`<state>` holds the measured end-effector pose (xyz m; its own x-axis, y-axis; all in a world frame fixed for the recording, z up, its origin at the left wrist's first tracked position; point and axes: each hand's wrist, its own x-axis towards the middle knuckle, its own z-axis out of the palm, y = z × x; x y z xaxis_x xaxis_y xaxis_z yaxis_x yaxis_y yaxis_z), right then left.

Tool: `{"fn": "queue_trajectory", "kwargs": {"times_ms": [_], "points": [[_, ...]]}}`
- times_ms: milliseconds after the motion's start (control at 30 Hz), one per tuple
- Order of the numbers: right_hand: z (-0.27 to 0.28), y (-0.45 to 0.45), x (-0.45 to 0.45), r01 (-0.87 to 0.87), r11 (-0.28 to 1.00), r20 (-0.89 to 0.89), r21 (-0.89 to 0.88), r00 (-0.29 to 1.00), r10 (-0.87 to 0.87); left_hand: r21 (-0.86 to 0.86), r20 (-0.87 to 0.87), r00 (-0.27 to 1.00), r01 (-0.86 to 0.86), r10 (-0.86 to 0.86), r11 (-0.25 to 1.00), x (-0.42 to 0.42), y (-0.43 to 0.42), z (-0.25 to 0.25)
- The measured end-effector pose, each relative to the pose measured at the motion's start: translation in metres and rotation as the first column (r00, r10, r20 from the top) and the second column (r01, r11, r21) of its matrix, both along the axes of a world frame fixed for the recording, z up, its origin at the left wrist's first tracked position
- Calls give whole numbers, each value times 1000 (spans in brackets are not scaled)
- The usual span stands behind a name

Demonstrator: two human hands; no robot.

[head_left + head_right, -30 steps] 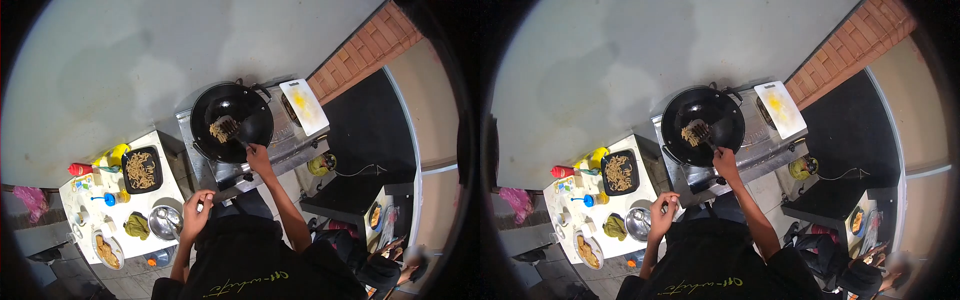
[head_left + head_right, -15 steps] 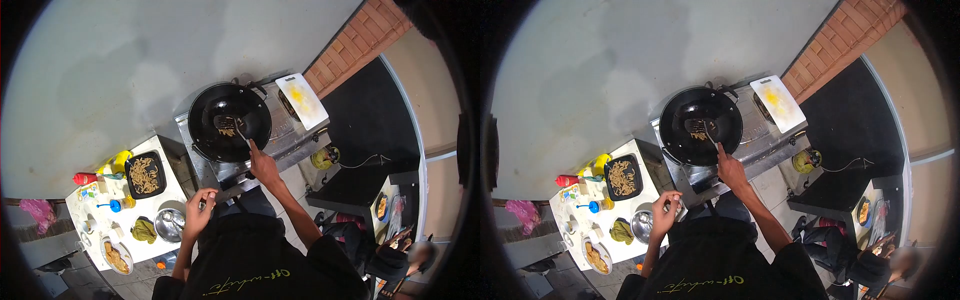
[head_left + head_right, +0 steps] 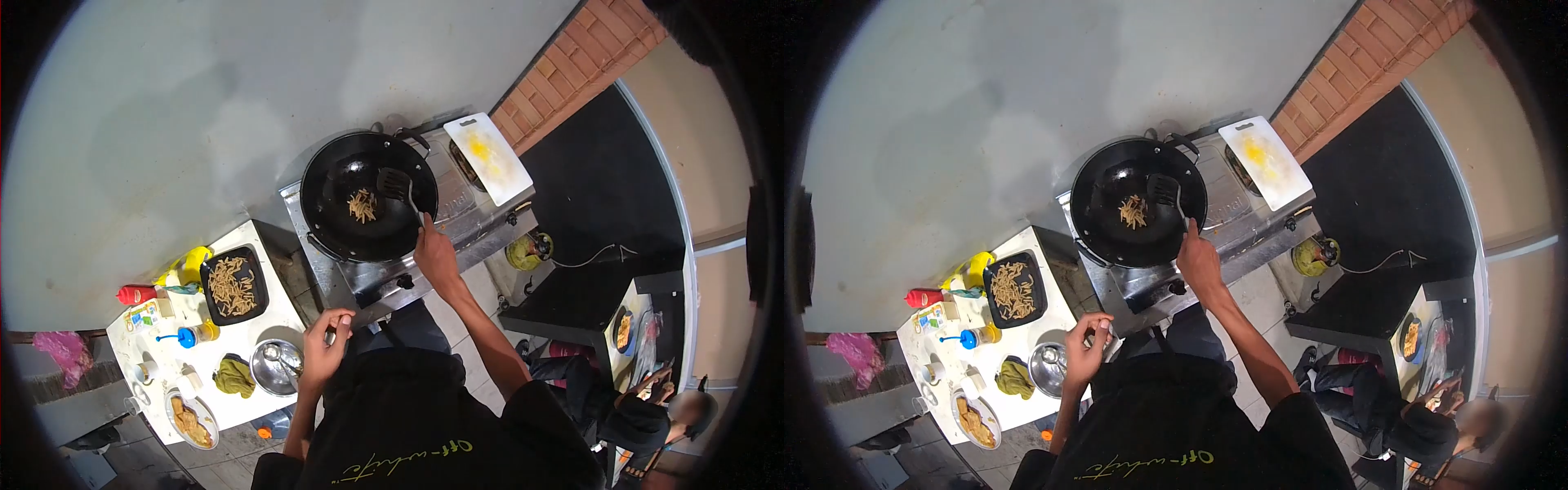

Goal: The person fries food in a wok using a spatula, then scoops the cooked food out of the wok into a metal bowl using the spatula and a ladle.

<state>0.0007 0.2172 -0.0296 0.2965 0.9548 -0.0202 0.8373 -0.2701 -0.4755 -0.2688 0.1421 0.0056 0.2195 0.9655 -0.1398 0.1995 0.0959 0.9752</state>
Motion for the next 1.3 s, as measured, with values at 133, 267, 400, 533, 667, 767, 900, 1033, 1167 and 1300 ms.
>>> {"fn": "queue_trajectory", "kwargs": {"times_ms": [133,267,400,533,667,767,900,1033,1167,1300], "points": [[-14,9,-8,49,998,-51,50,998,-47,25,-1,1000,9,-8,1000,2,1,2],[-39,14,-11,21,960,-213,278,976,40,12,3,1000,3,-3,1000,1,1,0],[-35,22,-8,49,998,-568,-38,821,-62,26,1,1000,12,-12,1000,4,2,1],[-35,16,-5,91,995,-680,40,732,-40,42,0,1000,5,-5,999,4,5,4],[5,-1,-3,-34,988,-303,149,950,79,29,9,1000,1,-1,1000,4,5,2],[0,-7,7,-163,975,-51,152,984,172,34,15,1000,-2,1,999,2,5,1],[-11,-19,5,-183,965,51,189,983,176,19,19,1000,-18,18,1000,-1,3,-1],[-9,-18,4,-147,973,10,180,989,147,17,-7,1000,-30,30,999,-4,5,2],[13,-15,-10,-94,986,-229,141,965,125,9,15,998,-60,60,998,-4,4,1],[-16,-12,-21,-91,985,-303,146,944,132,22,7,1000,-18,18,1000,-1,1,0]]}}
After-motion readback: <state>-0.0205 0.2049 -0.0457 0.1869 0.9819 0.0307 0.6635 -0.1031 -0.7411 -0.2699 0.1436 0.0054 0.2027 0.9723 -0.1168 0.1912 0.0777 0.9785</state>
